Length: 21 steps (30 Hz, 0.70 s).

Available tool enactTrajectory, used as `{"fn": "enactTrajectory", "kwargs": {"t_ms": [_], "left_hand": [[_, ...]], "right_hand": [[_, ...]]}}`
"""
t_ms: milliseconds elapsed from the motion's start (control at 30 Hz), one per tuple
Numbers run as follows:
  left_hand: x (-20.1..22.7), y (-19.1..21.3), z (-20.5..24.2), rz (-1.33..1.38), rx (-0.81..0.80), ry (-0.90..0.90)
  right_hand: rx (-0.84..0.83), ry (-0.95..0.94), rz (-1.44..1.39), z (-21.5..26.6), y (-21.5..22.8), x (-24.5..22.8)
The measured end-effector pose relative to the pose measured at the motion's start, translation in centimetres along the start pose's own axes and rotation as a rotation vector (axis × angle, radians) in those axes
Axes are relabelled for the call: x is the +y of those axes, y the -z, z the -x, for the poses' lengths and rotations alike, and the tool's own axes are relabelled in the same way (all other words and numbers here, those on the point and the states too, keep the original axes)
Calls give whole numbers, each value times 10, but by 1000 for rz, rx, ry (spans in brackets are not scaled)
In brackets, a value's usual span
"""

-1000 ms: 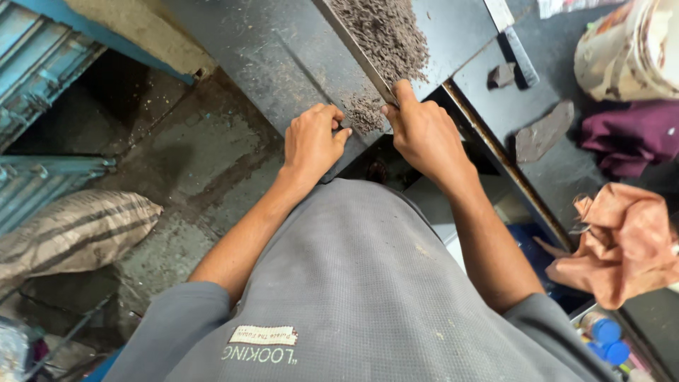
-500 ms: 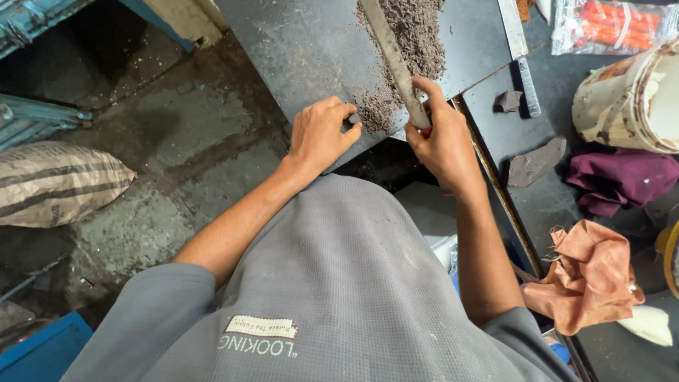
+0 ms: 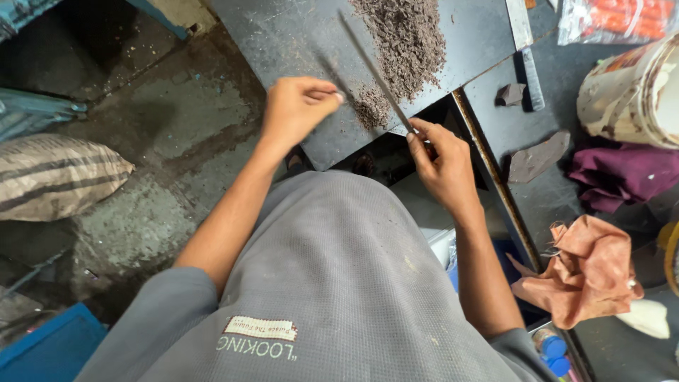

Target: The person holds a small dark metal piece in the left hand and uses a flat metal file in the right hand to file its surface on a metal workbench. The person repeatedly files the same piece, generating metal shavings that accumulate on the bench.

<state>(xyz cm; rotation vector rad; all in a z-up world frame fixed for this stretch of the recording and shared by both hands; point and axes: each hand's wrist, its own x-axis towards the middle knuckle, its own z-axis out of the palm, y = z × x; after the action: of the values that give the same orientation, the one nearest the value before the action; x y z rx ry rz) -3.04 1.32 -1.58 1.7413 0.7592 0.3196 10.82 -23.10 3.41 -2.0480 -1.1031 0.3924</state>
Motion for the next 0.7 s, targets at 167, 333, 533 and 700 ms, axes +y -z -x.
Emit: {"fn": "enactTrajectory", "kwargs": {"t_ms": [167, 333, 533, 700], "left_hand": [[-11, 56, 18, 126, 238, -54], [-26, 111, 32, 235, 466, 115], [-41, 118, 35, 274, 512, 136], [-31, 94, 29, 273, 474, 129]], "right_hand": [[-45, 64, 117, 14, -14, 8], [-47, 212, 207, 11, -22, 25], [90, 215, 236, -20, -9, 50], [286, 246, 355, -60, -8, 52]]}}
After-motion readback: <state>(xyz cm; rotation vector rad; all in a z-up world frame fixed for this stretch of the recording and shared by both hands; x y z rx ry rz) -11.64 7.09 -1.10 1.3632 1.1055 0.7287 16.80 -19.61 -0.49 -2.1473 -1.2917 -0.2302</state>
